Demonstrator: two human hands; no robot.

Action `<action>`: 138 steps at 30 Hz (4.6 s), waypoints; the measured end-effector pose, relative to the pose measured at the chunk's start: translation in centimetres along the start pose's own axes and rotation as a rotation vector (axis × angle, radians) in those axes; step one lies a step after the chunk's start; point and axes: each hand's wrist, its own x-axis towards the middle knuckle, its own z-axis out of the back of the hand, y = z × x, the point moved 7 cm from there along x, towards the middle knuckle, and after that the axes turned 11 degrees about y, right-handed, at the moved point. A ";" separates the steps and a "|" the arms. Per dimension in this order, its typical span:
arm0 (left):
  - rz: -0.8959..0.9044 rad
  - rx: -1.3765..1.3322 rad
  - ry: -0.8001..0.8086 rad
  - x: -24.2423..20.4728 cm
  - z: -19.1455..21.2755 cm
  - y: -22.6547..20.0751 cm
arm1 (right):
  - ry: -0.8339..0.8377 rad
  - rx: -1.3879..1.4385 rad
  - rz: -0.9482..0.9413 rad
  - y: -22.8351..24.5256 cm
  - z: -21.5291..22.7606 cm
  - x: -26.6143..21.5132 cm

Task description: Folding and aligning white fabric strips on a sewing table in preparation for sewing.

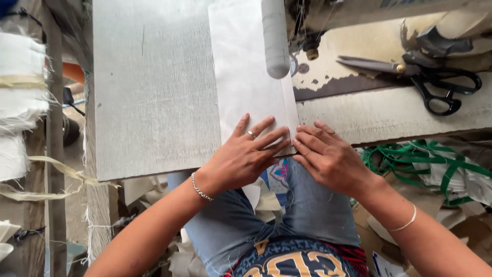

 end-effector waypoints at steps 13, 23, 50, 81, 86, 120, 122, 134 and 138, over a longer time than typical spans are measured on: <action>0.056 0.026 0.163 4.3 0.9 6.6 | 0.084 -0.016 0.030 -6.4 -2.3 4.0; 0.021 -0.024 -0.042 8.4 1.3 14.9 | 0.130 -0.029 -0.002 -12.7 -3.3 8.4; -0.188 -0.470 0.035 5.0 -23.5 -5.1 | 0.157 0.003 -0.064 -14.0 -4.5 7.0; 1.546 -0.820 -0.704 -29.9 -42.4 26.9 | 0.208 -0.024 -0.279 -6.4 -4.5 4.0; 1.593 -0.960 -0.634 -28.6 -35.2 24.1 | 0.190 -0.059 -0.249 -6.3 -4.6 4.0; 0.913 -0.197 -0.200 -29.1 -2.0 1.3 | -0.128 0.269 0.265 8.5 -2.4 6.2; 0.719 -0.222 -0.190 -26.6 3.2 -3.7 | 0.052 0.459 0.457 13.9 -4.0 7.4; 0.155 -0.485 -0.565 -30.7 17.0 -9.6 | 0.726 1.126 -0.301 9.8 -16.2 3.5; 0.400 -0.547 -0.573 -33.0 16.7 -1.7 | 1.111 1.183 -0.710 6.8 -17.4 4.5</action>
